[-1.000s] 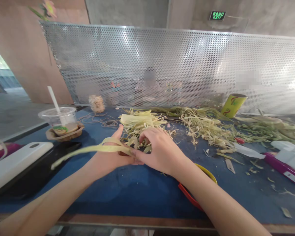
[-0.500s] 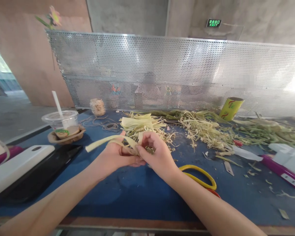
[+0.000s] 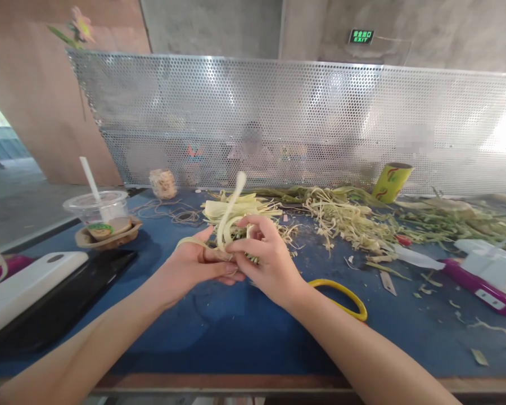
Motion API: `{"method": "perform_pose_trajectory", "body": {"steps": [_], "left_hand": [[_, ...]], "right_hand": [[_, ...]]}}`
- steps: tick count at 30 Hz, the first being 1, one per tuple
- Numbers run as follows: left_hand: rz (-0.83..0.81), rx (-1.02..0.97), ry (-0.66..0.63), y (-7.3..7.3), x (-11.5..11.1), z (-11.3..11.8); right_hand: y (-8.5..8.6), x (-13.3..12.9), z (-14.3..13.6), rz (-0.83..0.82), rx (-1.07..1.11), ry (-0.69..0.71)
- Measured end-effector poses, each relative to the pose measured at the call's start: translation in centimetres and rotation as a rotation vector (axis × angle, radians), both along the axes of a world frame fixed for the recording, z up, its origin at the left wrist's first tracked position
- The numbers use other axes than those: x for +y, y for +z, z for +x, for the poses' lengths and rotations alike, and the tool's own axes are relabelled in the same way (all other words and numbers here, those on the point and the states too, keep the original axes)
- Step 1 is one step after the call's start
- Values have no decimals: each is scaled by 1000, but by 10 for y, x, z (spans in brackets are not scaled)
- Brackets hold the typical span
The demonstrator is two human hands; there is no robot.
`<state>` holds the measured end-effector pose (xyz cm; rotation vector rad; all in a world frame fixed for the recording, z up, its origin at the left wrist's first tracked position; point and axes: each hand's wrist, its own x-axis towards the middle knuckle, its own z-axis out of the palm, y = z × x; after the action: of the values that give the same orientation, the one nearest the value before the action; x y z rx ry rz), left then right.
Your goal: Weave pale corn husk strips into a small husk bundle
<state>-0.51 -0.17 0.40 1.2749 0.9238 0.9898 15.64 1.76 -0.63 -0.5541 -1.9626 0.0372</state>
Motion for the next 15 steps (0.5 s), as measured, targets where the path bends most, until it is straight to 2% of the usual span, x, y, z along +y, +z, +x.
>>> {"method": "perform_pose_trajectory", "body": {"steps": [3,5,8,10,13,15], "left_hand": [[35,33,-37,2,1,-3],[76,125,-53,5,2,-6],[263,351,-121,11,2,-10],[324,386,-128,13,2,-10],[283,294,-93,9,2,-10],[200,134,-63,4,3,-9]], "right_hand": [[0,3,5,-40,-94,110],[1,4,6,-120,-123,165],[3,4,5,-219,-102,200],[5,3,5,-246,-77,202],[6,2,5,-251,-51,232],[5,2,6,-269,-47,261]]}}
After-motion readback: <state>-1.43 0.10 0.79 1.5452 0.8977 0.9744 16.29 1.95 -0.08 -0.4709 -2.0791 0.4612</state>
